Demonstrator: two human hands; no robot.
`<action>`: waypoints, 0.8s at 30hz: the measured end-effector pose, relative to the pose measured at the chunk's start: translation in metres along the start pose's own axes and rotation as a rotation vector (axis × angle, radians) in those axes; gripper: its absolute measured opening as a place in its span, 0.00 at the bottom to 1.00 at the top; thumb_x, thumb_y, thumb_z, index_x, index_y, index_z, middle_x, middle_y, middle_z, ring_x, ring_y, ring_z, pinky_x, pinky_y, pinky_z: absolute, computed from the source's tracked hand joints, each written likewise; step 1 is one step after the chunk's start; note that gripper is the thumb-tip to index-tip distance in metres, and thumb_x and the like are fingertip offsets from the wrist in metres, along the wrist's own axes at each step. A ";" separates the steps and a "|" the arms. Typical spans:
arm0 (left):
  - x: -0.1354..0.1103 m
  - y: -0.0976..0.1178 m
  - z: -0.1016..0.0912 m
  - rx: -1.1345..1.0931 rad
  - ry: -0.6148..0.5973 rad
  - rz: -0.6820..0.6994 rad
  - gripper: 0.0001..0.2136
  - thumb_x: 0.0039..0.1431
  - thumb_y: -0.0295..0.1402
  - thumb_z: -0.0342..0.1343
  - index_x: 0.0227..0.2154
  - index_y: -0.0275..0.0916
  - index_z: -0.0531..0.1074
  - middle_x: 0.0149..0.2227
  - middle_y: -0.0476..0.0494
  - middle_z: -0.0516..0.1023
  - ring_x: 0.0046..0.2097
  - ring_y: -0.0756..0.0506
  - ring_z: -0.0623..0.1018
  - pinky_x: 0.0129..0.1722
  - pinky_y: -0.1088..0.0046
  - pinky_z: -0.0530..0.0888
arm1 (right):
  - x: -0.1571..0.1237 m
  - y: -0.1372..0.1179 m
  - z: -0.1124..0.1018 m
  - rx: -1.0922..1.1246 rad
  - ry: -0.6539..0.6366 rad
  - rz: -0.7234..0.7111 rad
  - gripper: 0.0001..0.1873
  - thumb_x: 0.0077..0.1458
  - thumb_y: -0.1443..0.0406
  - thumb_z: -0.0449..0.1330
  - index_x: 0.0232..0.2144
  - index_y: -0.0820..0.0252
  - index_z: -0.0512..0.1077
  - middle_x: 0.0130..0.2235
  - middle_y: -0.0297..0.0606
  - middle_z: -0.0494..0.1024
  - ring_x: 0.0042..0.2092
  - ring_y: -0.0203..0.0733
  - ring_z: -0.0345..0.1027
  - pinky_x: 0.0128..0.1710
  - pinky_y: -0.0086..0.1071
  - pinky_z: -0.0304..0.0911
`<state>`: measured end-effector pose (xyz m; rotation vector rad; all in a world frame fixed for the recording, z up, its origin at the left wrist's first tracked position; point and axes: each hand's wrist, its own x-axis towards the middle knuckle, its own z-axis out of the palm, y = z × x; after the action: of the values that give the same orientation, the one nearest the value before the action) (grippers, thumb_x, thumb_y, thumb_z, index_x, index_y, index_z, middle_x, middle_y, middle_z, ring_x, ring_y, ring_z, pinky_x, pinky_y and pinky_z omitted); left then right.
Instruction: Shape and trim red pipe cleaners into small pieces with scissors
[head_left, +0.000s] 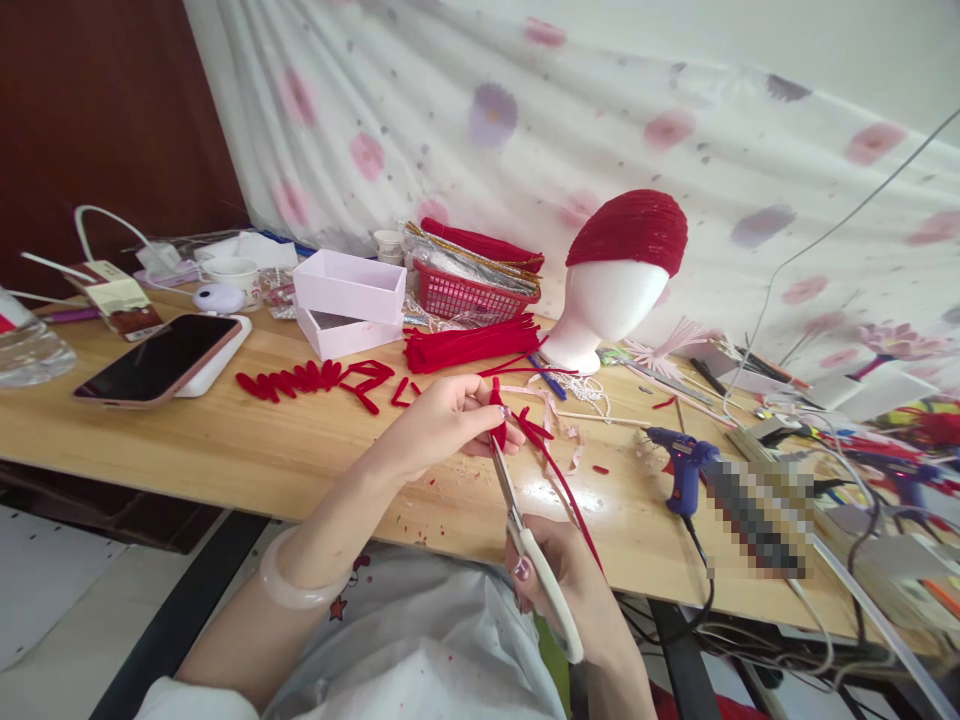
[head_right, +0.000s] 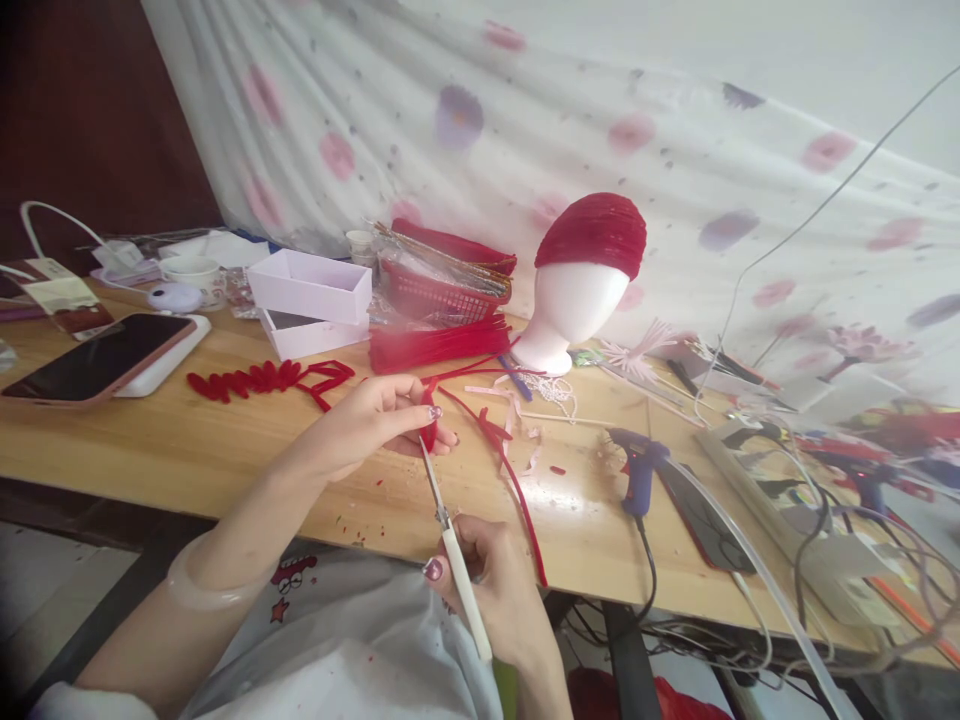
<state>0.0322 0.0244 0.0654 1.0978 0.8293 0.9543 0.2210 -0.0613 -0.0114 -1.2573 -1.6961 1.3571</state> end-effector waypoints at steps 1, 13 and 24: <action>0.001 0.000 0.000 0.006 -0.012 -0.002 0.09 0.58 0.21 0.54 0.24 0.35 0.67 0.28 0.40 0.83 0.29 0.48 0.82 0.32 0.71 0.78 | 0.000 0.000 0.000 0.014 -0.005 0.007 0.31 0.50 0.38 0.60 0.22 0.60 0.64 0.21 0.29 0.63 0.21 0.33 0.58 0.20 0.27 0.50; 0.003 0.001 0.001 0.000 -0.010 -0.032 0.10 0.59 0.20 0.54 0.23 0.35 0.67 0.26 0.41 0.83 0.28 0.49 0.81 0.29 0.74 0.78 | 0.001 0.004 0.000 0.074 0.012 0.053 0.28 0.50 0.42 0.63 0.23 0.59 0.62 0.18 0.27 0.63 0.18 0.32 0.57 0.18 0.26 0.49; 0.001 0.003 -0.002 0.033 0.010 -0.015 0.09 0.59 0.23 0.54 0.24 0.36 0.66 0.26 0.40 0.83 0.28 0.48 0.81 0.27 0.75 0.76 | -0.001 -0.004 -0.007 -0.219 0.052 -0.007 0.25 0.50 0.47 0.65 0.22 0.59 0.62 0.23 0.27 0.58 0.26 0.34 0.48 0.25 0.29 0.45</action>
<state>0.0301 0.0263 0.0680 1.1147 0.8634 0.9375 0.2263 -0.0601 -0.0054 -1.3932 -1.8494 1.1472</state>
